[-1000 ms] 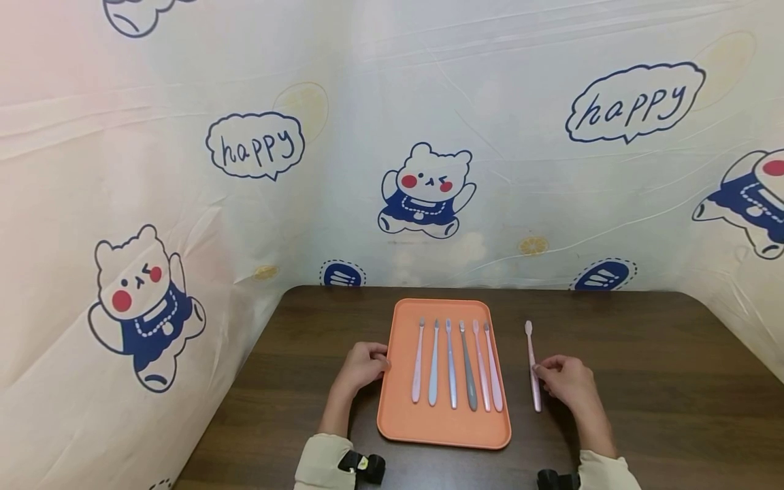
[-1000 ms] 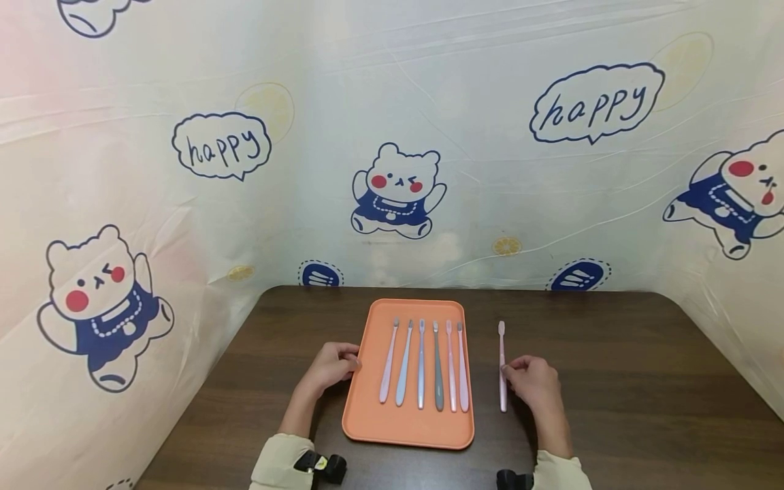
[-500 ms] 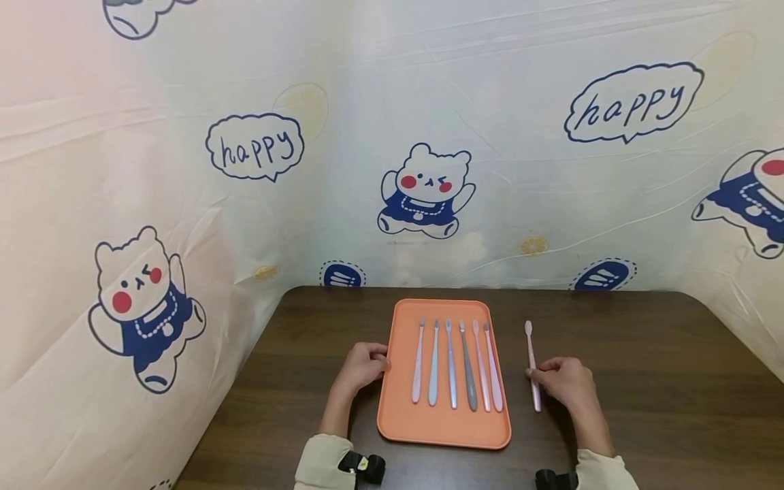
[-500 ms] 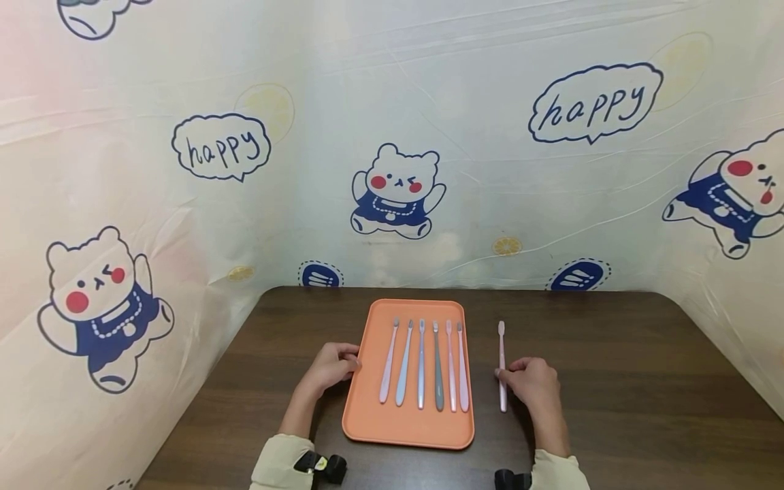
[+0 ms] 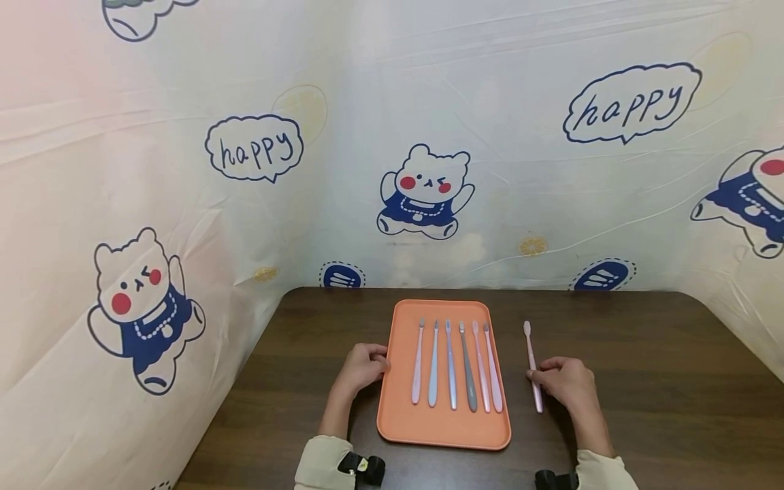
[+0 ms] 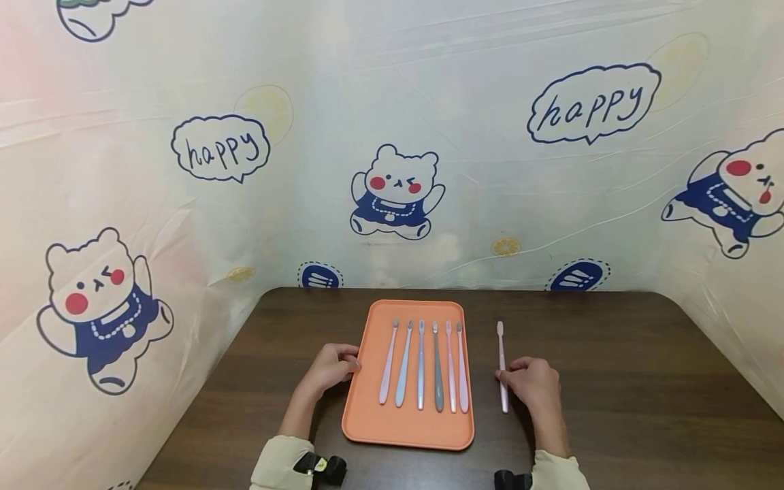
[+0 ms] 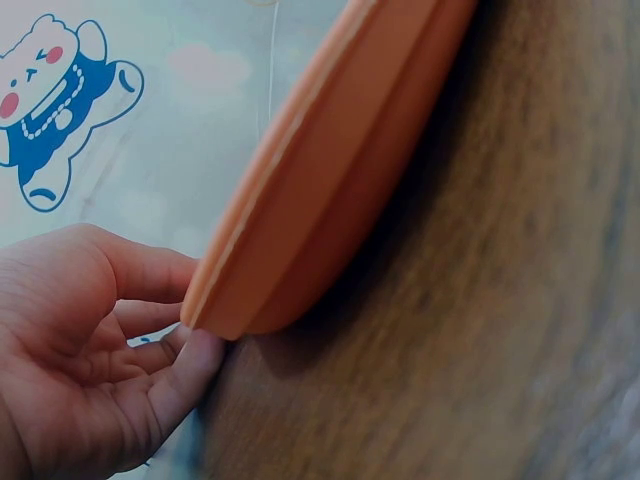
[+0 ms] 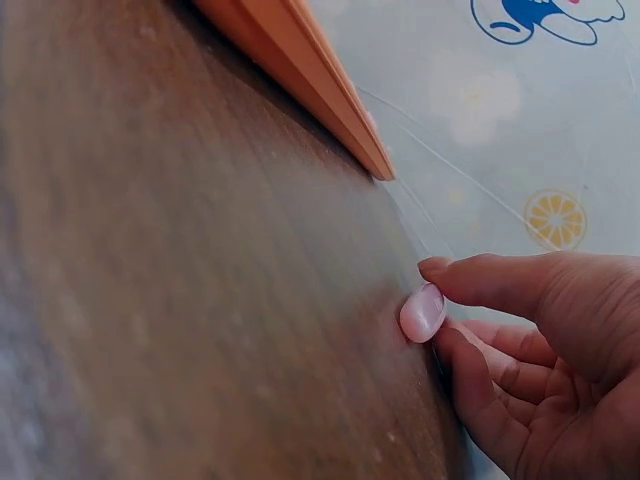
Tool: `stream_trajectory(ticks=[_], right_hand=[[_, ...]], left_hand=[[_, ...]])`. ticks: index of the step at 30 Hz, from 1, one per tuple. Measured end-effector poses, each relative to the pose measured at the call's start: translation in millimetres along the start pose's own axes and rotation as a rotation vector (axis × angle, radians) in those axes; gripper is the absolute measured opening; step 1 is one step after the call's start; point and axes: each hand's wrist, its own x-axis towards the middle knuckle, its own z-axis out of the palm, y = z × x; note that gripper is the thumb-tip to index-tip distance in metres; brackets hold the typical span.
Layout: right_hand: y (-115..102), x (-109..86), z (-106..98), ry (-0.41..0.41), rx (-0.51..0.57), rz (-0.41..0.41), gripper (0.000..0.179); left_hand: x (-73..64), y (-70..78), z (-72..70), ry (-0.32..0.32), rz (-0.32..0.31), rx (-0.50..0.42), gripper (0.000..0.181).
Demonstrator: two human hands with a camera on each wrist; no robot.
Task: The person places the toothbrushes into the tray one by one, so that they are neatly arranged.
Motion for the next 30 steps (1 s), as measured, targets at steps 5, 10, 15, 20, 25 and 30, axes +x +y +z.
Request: stream_trajectory(ticks=[5, 10, 15, 20, 25, 30], right_hand=[[-1.6, -0.6, -0.7, 0.009, -0.009, -0.010, 0.037], [-2.9, -2.1, -0.7, 0.019, -0.046, -0.031, 0.032], [-4.0, -2.4, -0.6, 0.012, -0.068, -0.043, 0.030], [-3.5, -1.7, -0.4, 0.003, -0.081, -0.050, 0.030], [-3.9, -2.4, -1.0, -0.030, -0.049, -0.049, 0.028], [-5.3, -4.1, -2.4, -0.080, 0.007, -0.049, 0.026]], left_hand=[[-0.4, -0.3, 0.4, 0.002, -0.001, 0.001, 0.040], [-1.5, 0.0, 0.3, 0.004, 0.001, -0.005, 0.040], [-2.0, 0.7, 0.4, 0.005, -0.002, -0.010, 0.040], [-1.6, 1.1, 0.2, 0.004, -0.002, -0.008, 0.040], [-1.5, 1.5, 0.3, 0.004, -0.007, -0.008, 0.040], [-1.5, 1.6, 0.2, 0.002, -0.006, -0.007, 0.040]])
